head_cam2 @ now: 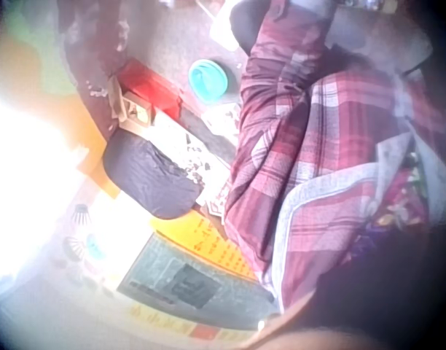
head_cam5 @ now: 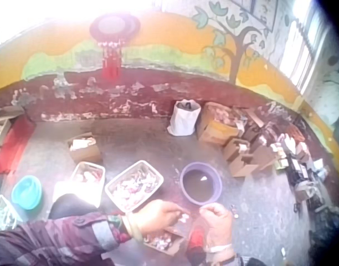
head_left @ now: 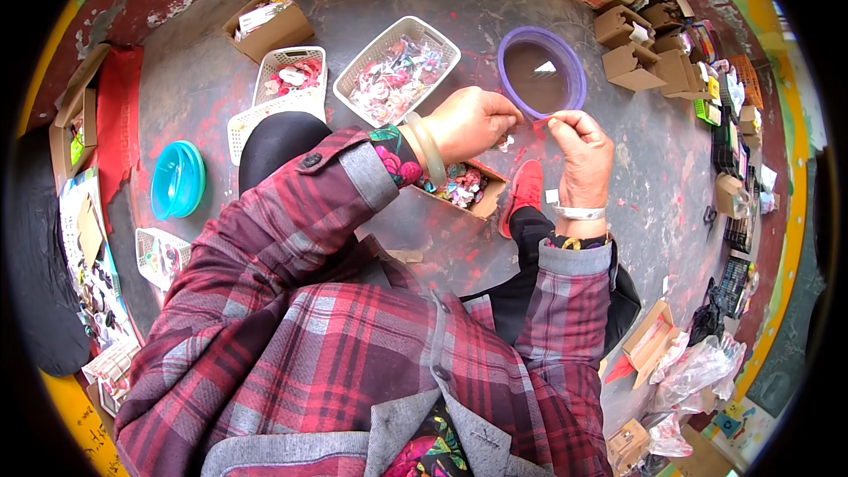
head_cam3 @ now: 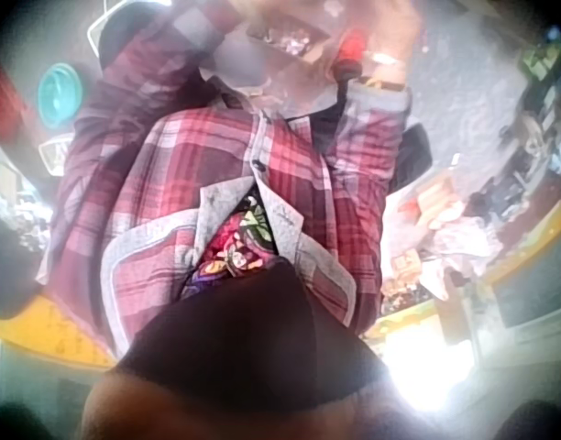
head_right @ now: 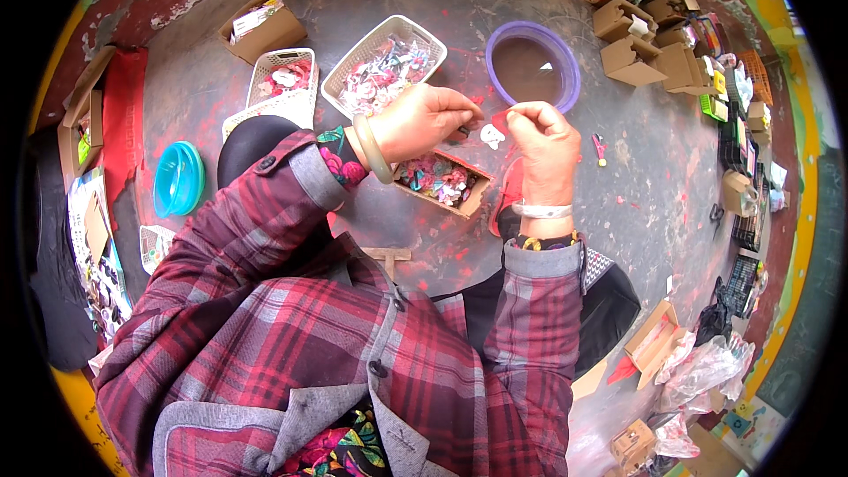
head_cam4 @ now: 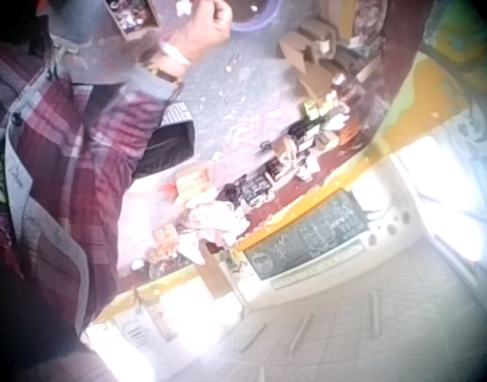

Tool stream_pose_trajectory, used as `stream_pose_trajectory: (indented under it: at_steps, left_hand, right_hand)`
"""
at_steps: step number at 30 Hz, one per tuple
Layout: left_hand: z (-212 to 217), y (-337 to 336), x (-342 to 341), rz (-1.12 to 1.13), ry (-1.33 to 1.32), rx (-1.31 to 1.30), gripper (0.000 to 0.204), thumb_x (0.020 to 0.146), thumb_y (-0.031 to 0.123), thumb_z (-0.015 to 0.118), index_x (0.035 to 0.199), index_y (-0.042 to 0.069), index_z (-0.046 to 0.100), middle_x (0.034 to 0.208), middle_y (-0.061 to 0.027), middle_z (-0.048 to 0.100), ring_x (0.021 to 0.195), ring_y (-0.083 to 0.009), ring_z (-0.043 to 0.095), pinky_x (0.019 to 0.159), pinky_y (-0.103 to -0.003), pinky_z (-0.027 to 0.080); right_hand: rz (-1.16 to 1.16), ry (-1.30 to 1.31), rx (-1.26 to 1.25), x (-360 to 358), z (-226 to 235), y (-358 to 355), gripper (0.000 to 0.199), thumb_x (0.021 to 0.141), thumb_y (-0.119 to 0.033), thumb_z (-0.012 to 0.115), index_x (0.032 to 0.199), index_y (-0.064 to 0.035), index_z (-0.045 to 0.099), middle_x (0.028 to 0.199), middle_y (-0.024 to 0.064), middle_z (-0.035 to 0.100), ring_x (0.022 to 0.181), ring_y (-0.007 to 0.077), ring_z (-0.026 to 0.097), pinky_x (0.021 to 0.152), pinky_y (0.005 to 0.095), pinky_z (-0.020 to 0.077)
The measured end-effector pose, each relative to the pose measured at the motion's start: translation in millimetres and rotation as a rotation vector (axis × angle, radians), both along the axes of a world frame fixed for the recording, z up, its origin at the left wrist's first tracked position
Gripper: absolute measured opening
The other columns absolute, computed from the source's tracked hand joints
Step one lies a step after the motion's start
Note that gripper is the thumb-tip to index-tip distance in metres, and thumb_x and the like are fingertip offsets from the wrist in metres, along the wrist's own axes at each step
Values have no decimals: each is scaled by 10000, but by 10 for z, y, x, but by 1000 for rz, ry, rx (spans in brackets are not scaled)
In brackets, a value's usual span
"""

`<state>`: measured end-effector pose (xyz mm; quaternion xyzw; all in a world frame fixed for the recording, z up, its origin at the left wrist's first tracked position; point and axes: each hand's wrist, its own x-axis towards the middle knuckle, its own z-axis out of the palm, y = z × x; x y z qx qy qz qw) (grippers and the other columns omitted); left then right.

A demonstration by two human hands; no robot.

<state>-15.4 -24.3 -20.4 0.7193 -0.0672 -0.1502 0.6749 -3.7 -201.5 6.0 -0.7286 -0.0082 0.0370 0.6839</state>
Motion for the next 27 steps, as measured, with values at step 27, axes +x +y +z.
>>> stream_pose_trajectory:
  at_steps: [27]
  left_hand:
    - [108,218,119,240,213,-333,235,864,97,530,1018,-78,564,962,-132,602,864,-173,603,759,-249,508]
  right_hand:
    - [357,-440,-1476,-199,-2290,-388,78,726,-160,552,702,-124,617,751,47,563,804,238,530,686,385,414]
